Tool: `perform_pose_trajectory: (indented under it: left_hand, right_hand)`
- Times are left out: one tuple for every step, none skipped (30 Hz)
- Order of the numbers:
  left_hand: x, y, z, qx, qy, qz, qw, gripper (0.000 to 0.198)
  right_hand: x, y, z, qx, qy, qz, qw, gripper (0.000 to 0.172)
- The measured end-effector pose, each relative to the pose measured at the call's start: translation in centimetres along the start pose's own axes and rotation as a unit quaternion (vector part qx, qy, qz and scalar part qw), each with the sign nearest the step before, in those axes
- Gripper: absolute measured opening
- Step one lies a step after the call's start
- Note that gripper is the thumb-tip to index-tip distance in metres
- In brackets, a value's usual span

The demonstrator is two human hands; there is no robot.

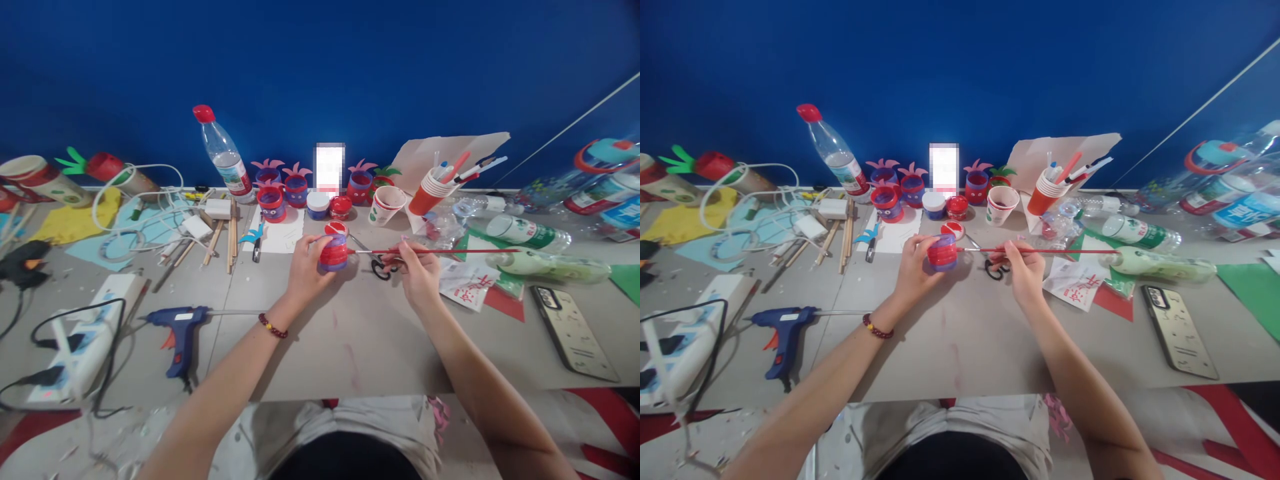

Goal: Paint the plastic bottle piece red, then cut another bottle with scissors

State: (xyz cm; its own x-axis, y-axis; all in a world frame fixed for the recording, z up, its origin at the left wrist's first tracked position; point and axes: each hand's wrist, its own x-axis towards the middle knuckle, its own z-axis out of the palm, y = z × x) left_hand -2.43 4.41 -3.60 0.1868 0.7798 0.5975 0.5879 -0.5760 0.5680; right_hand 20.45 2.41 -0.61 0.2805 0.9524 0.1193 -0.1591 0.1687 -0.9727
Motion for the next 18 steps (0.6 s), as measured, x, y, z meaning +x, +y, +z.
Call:
perform_pose_trajectory:
  left_hand:
    - [0.0,0.0,0.0,0.001,0.001,-0.002,1.000,0.059]
    - [0.0,0.0,0.1,0.003,0.002,-0.003,1.000,0.059]
    - [0.0,0.1,0.1,0.007,0.004,-0.004,1.000,0.058]
    - [0.1,0.1,0.1,0.010,0.005,-0.006,1.000,0.058]
    - [0.1,0.1,0.1,0.011,0.005,-0.007,1.000,0.058]
    - [0.1,0.1,0.2,0.012,0.005,-0.008,1.000,0.058]
    - [0.1,0.1,0.2,0.011,0.005,-0.010,1.000,0.058]
    - [0.1,0.1,0.2,0.010,0.005,-0.011,1.000,0.058]
    - [0.1,0.2,0.2,0.008,0.005,-0.012,1.000,0.057]
    - [0.0,0.2,0.2,0.007,0.005,-0.012,1.000,0.057]
    - [0.0,0.2,0.2,0.007,0.006,-0.013,1.000,0.057]
    - [0.0,0.2,0.2,0.007,0.006,-0.014,1.000,0.057]
    - [0.0,0.1,0.2,0.006,0.006,-0.016,1.000,0.057]
    - [0.0,0.1,0.2,0.006,0.007,-0.018,1.000,0.057]
    - [0.0,0.1,0.2,0.005,0.008,-0.022,1.000,0.058]
    - [0.0,0.0,0.2,0.004,0.008,-0.026,1.000,0.059]
    - [0.0,0.0,0.2,0.004,0.007,-0.029,1.000,0.060]
    - [0.0,-0.1,0.3,0.003,0.006,-0.030,1.000,0.061]
  right_hand:
    - [-0.2,0.1,0.1,0.001,-0.011,0.010,1.000,0.033]
    - [-0.4,0.2,0.2,-0.002,-0.022,0.019,1.000,0.033]
    - [-0.6,0.2,0.4,-0.008,-0.031,0.024,0.999,0.034]
    - [-0.8,0.2,0.6,-0.015,-0.039,0.026,0.999,0.035]
    - [-1.0,0.2,0.8,-0.021,-0.046,0.025,0.998,0.036]
    - [-1.1,0.1,0.9,-0.027,-0.051,0.024,0.998,0.037]
    - [-1.2,0.0,1.1,-0.033,-0.056,0.021,0.998,0.037]
    - [-1.3,-0.1,1.2,-0.038,-0.059,0.019,0.997,0.038]
    - [-1.3,-0.2,1.2,-0.044,-0.060,0.018,0.997,0.038]
    - [-1.3,-0.3,1.3,-0.050,-0.059,0.016,0.997,0.038]
    - [-1.2,-0.4,1.3,-0.055,-0.058,0.015,0.997,0.039]
    - [-1.2,-0.5,1.3,-0.058,-0.055,0.013,0.997,0.040]
    - [-1.1,-0.6,1.3,-0.060,-0.052,0.011,0.997,0.041]
    - [-1.1,-0.7,1.3,-0.061,-0.048,0.009,0.997,0.041]
    - [-1.0,-0.8,1.3,-0.063,-0.043,0.007,0.997,0.042]
    - [-0.9,-0.8,1.2,-0.065,-0.039,0.005,0.997,0.041]
    - [-0.8,-0.9,1.2,-0.068,-0.035,0.004,0.997,0.041]
    - [-0.7,-0.9,1.1,-0.071,-0.031,0.003,0.997,0.041]
